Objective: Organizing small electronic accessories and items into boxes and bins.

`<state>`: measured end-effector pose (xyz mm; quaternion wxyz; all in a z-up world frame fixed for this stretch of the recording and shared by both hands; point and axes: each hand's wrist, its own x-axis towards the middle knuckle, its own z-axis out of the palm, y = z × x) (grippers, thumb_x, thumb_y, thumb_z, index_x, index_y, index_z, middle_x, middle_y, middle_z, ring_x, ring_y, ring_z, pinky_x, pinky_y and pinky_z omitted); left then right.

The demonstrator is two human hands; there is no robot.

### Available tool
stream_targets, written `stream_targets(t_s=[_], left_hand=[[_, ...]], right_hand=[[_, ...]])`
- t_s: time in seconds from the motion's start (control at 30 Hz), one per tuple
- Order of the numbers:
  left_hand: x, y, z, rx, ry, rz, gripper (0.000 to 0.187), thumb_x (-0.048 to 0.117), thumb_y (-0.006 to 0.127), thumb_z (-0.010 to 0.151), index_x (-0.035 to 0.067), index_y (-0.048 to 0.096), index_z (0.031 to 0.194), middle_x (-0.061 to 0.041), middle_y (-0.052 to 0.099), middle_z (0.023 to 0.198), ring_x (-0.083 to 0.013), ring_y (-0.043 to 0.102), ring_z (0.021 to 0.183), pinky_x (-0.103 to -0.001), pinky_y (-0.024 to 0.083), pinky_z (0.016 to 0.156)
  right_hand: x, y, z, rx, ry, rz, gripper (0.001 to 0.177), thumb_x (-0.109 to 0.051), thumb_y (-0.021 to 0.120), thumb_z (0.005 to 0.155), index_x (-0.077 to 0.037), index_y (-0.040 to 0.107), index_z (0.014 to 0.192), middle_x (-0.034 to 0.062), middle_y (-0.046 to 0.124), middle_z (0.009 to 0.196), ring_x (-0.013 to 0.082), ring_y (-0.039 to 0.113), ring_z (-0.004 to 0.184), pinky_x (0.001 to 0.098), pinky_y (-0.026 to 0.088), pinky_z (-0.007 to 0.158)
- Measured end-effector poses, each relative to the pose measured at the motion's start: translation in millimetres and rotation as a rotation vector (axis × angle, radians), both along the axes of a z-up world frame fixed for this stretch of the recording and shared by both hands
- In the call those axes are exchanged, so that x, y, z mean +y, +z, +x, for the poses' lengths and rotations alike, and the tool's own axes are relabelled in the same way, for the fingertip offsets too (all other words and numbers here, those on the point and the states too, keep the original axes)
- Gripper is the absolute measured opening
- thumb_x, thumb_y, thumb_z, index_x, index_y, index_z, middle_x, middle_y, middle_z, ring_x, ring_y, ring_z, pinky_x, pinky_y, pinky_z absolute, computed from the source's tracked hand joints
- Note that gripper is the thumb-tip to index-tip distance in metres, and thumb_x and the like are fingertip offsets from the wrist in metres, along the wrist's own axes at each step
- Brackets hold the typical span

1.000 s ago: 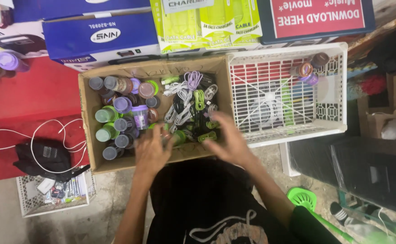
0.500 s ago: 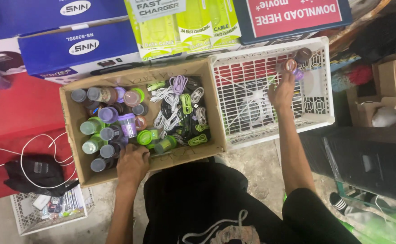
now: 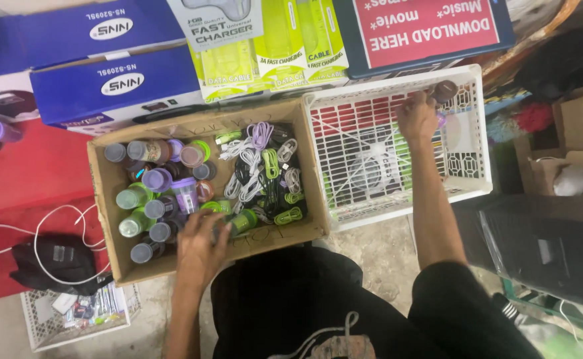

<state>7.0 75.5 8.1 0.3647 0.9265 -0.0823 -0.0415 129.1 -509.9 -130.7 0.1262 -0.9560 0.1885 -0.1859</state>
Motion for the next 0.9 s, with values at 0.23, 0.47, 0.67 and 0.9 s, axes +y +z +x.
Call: stream_targets(t_s=[0.23,0.47,0.67,0.9], left_hand=[[-44,27,12,0.154,-0.044,-0.236,0.035,0.022,0.069,0.093,0.004,0.065,0.123,-0.015,0.066,0.126,-0.0286,0.069,0.097,-0.038,0.054,0.086],[-60,-16,4,0.236,-0.134,-0.594,0.041,0.032,0.055,0.106,-0.001,0.063,0.129,-0.014,0.072,0.116,-0.0228,0.068,0.105,-0.034,0.051,0.093],[-43,-10,5,0.758,-0.105,-0.852,0.045,0.041,0.056,0.102,-0.001,0.072,0.104,-0.009,0.071,0.08,-0.0165,0.067,0.064,-0.03,0.053,0.058],[-49,-41,-19,0.766,-0.143,-0.793,0.055,0.048,0.051,0.105,0.002,0.069,0.079,-0.005,0.065,0.063,-0.0114,0.058,0.047,-0.026,0.043,0.043]], right_hand=[[178,170,-44,-0.358,0.392,0.366,0.029,-0.004,0.071,0.098,-0.001,0.058,0.124,0.0126,0.065,0.099,0.019,0.065,0.082,0.0316,0.057,0.072],[321,206,-113,-0.125,1.012,0.565,0.037,-0.015,0.063,0.097,0.0,0.057,0.13,0.0182,0.07,0.112,0.0311,0.073,0.096,0.0404,0.063,0.083],[343,183,-139,0.114,1.013,0.556,0.048,-0.016,0.066,0.095,0.003,0.052,0.137,0.0235,0.061,0.123,0.0397,0.071,0.096,0.0437,0.061,0.08],[341,153,-141,0.108,1.042,0.561,0.032,-0.012,0.058,0.099,0.001,0.055,0.128,0.0211,0.066,0.113,0.0398,0.07,0.087,0.0434,0.06,0.075]])
